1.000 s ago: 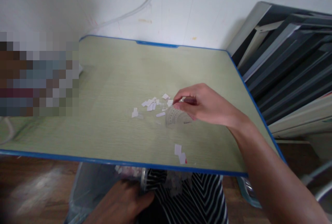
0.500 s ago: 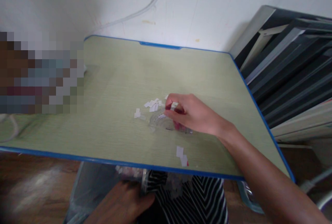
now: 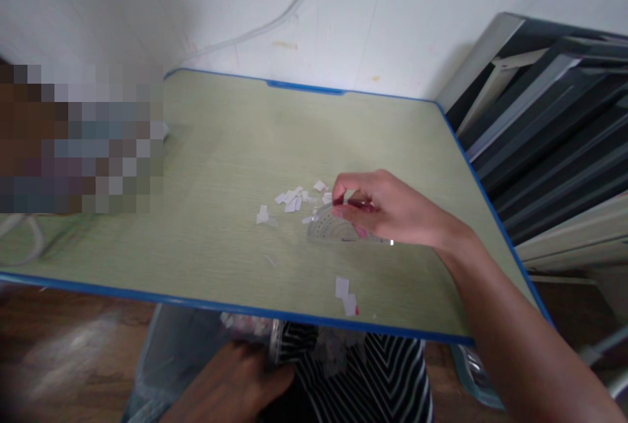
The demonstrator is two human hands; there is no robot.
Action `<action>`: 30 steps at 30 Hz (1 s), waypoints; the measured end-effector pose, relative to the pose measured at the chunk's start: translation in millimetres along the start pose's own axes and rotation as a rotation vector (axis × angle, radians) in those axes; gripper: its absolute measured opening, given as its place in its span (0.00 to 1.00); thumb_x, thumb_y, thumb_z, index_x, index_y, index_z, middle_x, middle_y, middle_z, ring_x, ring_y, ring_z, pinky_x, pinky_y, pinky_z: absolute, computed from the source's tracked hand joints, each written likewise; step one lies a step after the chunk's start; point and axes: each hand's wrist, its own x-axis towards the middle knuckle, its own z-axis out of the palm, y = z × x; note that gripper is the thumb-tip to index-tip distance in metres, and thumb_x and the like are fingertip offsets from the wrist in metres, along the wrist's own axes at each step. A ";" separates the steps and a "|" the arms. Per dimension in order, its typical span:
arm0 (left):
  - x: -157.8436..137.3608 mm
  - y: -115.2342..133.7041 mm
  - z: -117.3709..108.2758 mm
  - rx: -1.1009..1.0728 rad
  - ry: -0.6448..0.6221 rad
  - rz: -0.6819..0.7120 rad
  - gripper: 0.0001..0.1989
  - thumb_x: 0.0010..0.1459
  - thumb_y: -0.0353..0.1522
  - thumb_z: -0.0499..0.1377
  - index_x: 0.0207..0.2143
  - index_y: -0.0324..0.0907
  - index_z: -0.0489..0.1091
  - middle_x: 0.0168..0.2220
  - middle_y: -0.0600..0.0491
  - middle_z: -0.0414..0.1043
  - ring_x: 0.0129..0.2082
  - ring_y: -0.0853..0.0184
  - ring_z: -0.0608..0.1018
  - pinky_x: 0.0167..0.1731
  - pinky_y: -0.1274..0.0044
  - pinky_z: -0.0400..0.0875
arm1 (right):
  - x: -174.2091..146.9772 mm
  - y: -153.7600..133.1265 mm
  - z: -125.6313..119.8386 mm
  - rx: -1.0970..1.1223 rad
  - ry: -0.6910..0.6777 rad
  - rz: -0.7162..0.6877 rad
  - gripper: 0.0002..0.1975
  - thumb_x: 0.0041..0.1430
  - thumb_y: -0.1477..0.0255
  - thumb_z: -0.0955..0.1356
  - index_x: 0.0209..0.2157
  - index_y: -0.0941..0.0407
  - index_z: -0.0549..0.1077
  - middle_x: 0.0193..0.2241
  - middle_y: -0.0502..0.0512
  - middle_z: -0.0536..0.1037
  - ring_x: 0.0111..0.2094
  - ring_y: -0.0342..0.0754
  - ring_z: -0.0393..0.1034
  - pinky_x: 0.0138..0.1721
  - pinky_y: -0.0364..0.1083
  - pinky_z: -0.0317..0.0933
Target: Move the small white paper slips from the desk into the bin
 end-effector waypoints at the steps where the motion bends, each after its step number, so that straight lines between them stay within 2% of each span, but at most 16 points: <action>1: -0.4 0.2 0.0 0.002 0.008 0.001 0.13 0.56 0.23 0.57 0.42 0.45 0.72 0.39 0.48 0.74 0.38 0.59 0.75 0.37 0.71 0.70 | 0.7 -0.8 2.2 -0.015 -0.008 -0.020 0.07 0.58 0.70 0.63 0.28 0.58 0.65 0.14 0.44 0.64 0.15 0.36 0.58 0.15 0.36 0.49; 6: -3.7 1.8 -0.4 0.014 0.022 0.017 0.12 0.56 0.24 0.57 0.41 0.44 0.72 0.38 0.48 0.74 0.37 0.59 0.76 0.37 0.71 0.70 | 9.3 -13.3 26.7 0.002 -0.096 -0.124 0.07 0.60 0.70 0.62 0.29 0.57 0.64 0.15 0.44 0.65 0.15 0.36 0.58 0.16 0.36 0.50; 9: -3.3 2.1 -1.3 0.021 0.015 0.016 0.11 0.56 0.24 0.57 0.41 0.44 0.72 0.38 0.48 0.74 0.37 0.59 0.76 0.37 0.71 0.70 | 10.6 -16.9 31.7 0.048 -0.081 -0.141 0.07 0.60 0.70 0.62 0.29 0.57 0.63 0.15 0.45 0.66 0.15 0.36 0.59 0.16 0.36 0.51; 14: -0.3 2.2 -3.3 0.039 -0.012 0.013 0.11 0.58 0.25 0.56 0.42 0.44 0.71 0.38 0.47 0.74 0.37 0.59 0.75 0.37 0.71 0.69 | 8.9 -8.8 23.7 0.086 0.151 -0.039 0.07 0.59 0.68 0.64 0.30 0.57 0.64 0.16 0.46 0.68 0.16 0.37 0.62 0.18 0.37 0.54; 17: 1.6 2.2 -5.2 0.066 -0.064 0.018 0.09 0.58 0.26 0.56 0.40 0.43 0.71 0.36 0.47 0.74 0.35 0.58 0.75 0.33 0.71 0.69 | 12.1 -7.3 26.4 0.029 0.285 -0.041 0.07 0.59 0.68 0.64 0.31 0.57 0.65 0.16 0.46 0.68 0.16 0.37 0.62 0.18 0.38 0.55; 20: 3.2 1.5 -5.8 0.065 -0.114 0.052 0.06 0.58 0.27 0.56 0.37 0.42 0.71 0.34 0.48 0.74 0.33 0.57 0.76 0.29 0.71 0.70 | 16.1 -11.2 33.3 -0.031 0.253 -0.096 0.05 0.58 0.71 0.64 0.29 0.57 0.67 0.16 0.46 0.67 0.16 0.37 0.61 0.18 0.38 0.54; 22: 3.9 0.8 -5.1 0.069 -0.082 0.060 0.05 0.58 0.27 0.56 0.36 0.42 0.71 0.33 0.48 0.74 0.32 0.58 0.76 0.29 0.72 0.69 | 17.8 -13.2 36.5 -0.022 0.223 -0.120 0.05 0.58 0.72 0.64 0.29 0.58 0.67 0.16 0.46 0.67 0.16 0.37 0.61 0.18 0.38 0.53; 24: 4.5 0.5 -4.4 0.084 -0.041 0.046 0.05 0.57 0.27 0.57 0.35 0.42 0.71 0.32 0.48 0.74 0.31 0.58 0.76 0.29 0.73 0.69 | 18.8 -13.2 37.8 -0.013 0.276 -0.113 0.05 0.58 0.71 0.64 0.30 0.58 0.67 0.17 0.46 0.67 0.16 0.37 0.61 0.18 0.38 0.54; 26: 4.8 0.7 -4.6 0.087 -0.059 0.042 0.05 0.57 0.27 0.57 0.35 0.42 0.71 0.31 0.48 0.74 0.31 0.58 0.76 0.28 0.73 0.68 | 19.5 -11.9 38.1 -0.030 0.309 -0.111 0.05 0.59 0.71 0.64 0.31 0.58 0.67 0.17 0.47 0.68 0.17 0.37 0.61 0.18 0.38 0.54; 30: 4.4 2.0 -7.4 0.076 -0.096 0.030 0.05 0.58 0.27 0.56 0.36 0.42 0.71 0.33 0.48 0.74 0.33 0.57 0.77 0.29 0.72 0.69 | 21.0 -10.1 38.1 0.026 0.231 -0.149 0.05 0.58 0.70 0.64 0.30 0.58 0.67 0.17 0.47 0.68 0.16 0.37 0.61 0.18 0.38 0.54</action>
